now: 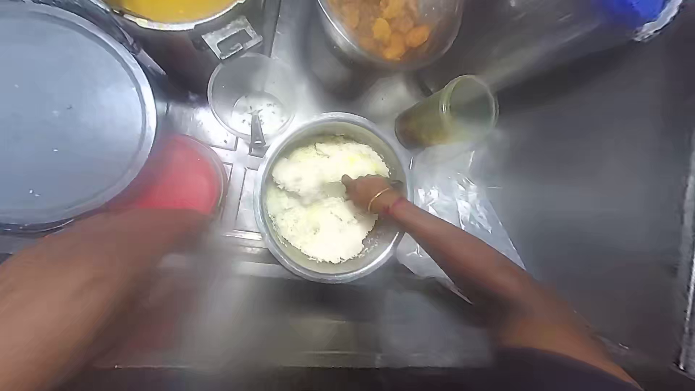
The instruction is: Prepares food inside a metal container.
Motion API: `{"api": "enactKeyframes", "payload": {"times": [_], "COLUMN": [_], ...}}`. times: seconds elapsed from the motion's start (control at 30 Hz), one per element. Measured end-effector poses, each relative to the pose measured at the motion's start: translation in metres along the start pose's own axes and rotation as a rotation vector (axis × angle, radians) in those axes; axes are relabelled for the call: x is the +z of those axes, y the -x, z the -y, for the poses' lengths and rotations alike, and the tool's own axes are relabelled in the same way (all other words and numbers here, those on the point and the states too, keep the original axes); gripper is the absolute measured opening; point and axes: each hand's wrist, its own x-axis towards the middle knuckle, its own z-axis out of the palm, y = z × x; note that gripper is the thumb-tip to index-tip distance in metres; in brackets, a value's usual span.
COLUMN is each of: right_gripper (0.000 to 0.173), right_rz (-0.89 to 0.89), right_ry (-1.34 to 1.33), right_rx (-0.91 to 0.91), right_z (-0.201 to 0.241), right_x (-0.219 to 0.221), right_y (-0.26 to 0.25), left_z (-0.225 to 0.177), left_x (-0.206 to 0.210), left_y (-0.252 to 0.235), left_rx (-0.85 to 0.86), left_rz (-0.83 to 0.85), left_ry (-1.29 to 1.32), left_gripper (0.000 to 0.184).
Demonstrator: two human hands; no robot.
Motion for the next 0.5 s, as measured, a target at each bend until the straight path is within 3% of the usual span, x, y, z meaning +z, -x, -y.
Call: {"api": "enactKeyframes", "payload": {"times": [0.13, 0.23, 0.3, 0.4, 0.5], "right_gripper": [0.036, 0.036, 0.043, 0.052, 0.055], "right_rz": [0.058, -0.007, -0.013, 0.135, 0.189], "right_ry": [0.024, -0.084, -0.220, -0.255, -0.150], "right_rx": [0.115, 0.041, -0.008, 0.012, 0.078], "right_z": [-0.029, -0.029, -0.001, 0.036, 0.036], "right_x": [-0.043, -0.060, -0.050, -0.012, 0.009], "right_y": [0.036, 0.046, 0.028, -0.010, -0.010], "left_z": [0.029, 0.040, 0.034, 0.034, 0.034], "left_x": [0.030, 0.050, 0.049, 0.053, 0.061], "left_y": [0.042, 0.054, 0.051, 0.050, 0.054], "left_rx": [-0.114, -0.160, -0.206, -0.248, -0.272], "left_rz": [-0.244, -0.452, -0.550, -0.613, -0.655], "left_ry": [0.179, 0.299, 0.281, 0.218, 0.185], "left_gripper": [0.056, 0.049, 0.049, 0.050, 0.049]}}
